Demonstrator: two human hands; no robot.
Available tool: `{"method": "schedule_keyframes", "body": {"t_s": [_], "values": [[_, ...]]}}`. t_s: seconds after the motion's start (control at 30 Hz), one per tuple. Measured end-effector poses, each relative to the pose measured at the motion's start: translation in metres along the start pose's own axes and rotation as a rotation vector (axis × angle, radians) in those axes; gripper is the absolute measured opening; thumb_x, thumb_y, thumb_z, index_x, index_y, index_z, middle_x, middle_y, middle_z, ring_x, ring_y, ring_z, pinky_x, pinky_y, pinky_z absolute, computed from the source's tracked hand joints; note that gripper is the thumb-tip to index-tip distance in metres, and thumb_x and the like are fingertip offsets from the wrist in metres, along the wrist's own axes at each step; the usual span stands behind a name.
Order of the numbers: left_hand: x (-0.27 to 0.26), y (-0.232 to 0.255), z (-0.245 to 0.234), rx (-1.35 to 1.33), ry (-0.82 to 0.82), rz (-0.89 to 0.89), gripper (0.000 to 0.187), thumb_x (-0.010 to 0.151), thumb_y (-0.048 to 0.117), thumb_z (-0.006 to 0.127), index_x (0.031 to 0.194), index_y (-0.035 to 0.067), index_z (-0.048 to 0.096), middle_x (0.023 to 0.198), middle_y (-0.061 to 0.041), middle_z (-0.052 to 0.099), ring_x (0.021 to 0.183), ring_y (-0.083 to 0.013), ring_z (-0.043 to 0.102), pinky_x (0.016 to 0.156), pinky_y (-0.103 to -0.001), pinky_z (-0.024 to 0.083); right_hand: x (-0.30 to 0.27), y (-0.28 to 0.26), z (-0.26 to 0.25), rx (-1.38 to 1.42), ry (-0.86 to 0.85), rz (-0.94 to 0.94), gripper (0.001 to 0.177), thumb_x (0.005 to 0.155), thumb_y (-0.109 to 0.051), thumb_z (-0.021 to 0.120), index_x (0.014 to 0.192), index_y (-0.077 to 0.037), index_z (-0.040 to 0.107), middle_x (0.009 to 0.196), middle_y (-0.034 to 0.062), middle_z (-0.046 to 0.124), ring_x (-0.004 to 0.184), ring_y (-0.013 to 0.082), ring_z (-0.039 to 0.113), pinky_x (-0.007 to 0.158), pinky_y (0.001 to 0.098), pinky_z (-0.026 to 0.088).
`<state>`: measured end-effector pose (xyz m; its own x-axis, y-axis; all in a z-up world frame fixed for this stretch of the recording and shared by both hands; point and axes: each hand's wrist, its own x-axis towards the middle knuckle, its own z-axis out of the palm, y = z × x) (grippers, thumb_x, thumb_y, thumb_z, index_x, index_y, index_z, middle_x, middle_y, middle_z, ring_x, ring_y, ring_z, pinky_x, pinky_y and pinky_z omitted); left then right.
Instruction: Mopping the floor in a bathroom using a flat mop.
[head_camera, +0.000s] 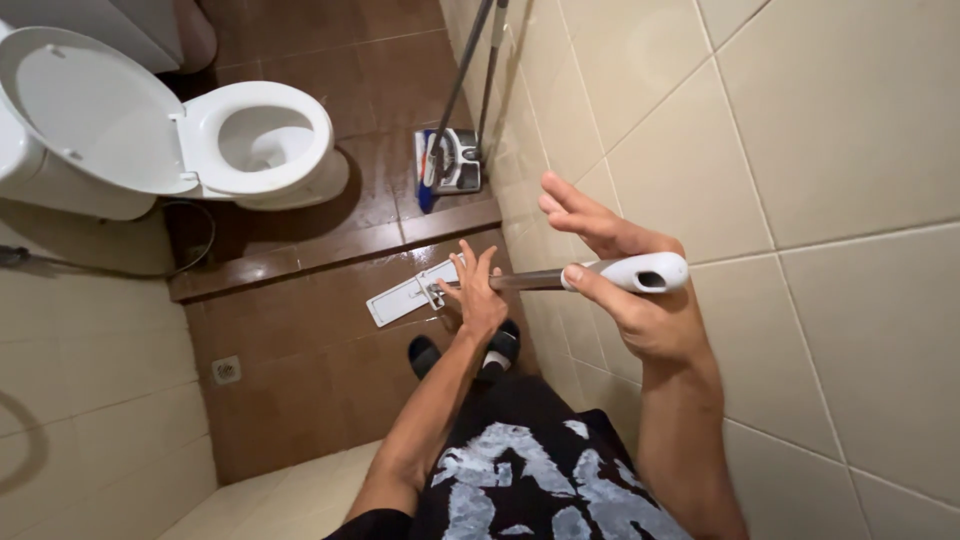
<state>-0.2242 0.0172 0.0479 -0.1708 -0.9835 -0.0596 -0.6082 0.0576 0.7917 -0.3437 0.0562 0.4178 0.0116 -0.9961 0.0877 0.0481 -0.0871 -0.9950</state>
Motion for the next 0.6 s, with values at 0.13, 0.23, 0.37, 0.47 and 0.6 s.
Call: {"method": "schedule_keyframes", "body": {"t_s": [0.13,0.23,0.37,0.47,0.6], "values": [[0.002,0.013,0.005,-0.015,-0.020,0.021,0.042,0.102,0.023,0.049,0.144,0.018,0.054,0.168,-0.026,0.016,0.153,-0.0569,0.011,0.106,-0.085,-0.006,-0.004,-0.003,-0.007,-0.046,-0.001,-0.017,0.045,0.086,0.018,0.061,0.127,0.001,0.067,0.160,0.0250,0.049,0.153,0.0353,0.047,0.128,0.0454,0.036],[0.006,0.018,0.015,-0.024,-0.016,0.040,0.040,0.105,0.028,0.047,0.144,0.019,0.055,0.168,-0.027,0.017,0.152,-0.0574,0.011,0.106,-0.085,-0.007,-0.006,-0.007,-0.010,-0.074,-0.012,-0.044,0.046,0.085,0.019,0.059,0.127,0.001,0.067,0.160,0.0248,0.049,0.154,0.0349,0.046,0.128,0.0451,0.034],[0.010,0.014,0.030,-0.047,-0.020,0.072,0.042,0.103,0.031,0.049,0.143,0.019,0.056,0.168,-0.026,0.019,0.152,-0.0581,0.010,0.105,-0.086,-0.008,-0.009,-0.012,-0.011,-0.136,-0.028,-0.046,0.049,0.083,0.020,0.058,0.127,0.000,0.068,0.157,0.0233,0.053,0.153,0.0335,0.046,0.128,0.0444,0.033],[0.013,0.016,0.036,-0.046,-0.034,0.074,0.044,0.101,0.033,0.051,0.143,0.021,0.056,0.167,-0.026,0.020,0.152,-0.0576,0.010,0.104,-0.087,-0.008,-0.011,-0.015,-0.011,-0.161,-0.030,-0.022,0.050,0.083,0.020,0.057,0.127,-0.002,0.069,0.156,0.0220,0.055,0.152,0.0324,0.048,0.126,0.0436,0.035],[0.016,0.029,0.027,-0.010,-0.088,0.040,0.042,0.103,0.036,0.053,0.143,0.025,0.056,0.168,-0.023,0.022,0.152,-0.0575,0.010,0.102,-0.090,-0.007,-0.012,-0.016,-0.012,-0.174,0.008,0.003,0.046,0.084,0.019,0.058,0.124,-0.001,0.070,0.153,0.0228,0.058,0.149,0.0326,0.052,0.123,0.0436,0.040]]}}
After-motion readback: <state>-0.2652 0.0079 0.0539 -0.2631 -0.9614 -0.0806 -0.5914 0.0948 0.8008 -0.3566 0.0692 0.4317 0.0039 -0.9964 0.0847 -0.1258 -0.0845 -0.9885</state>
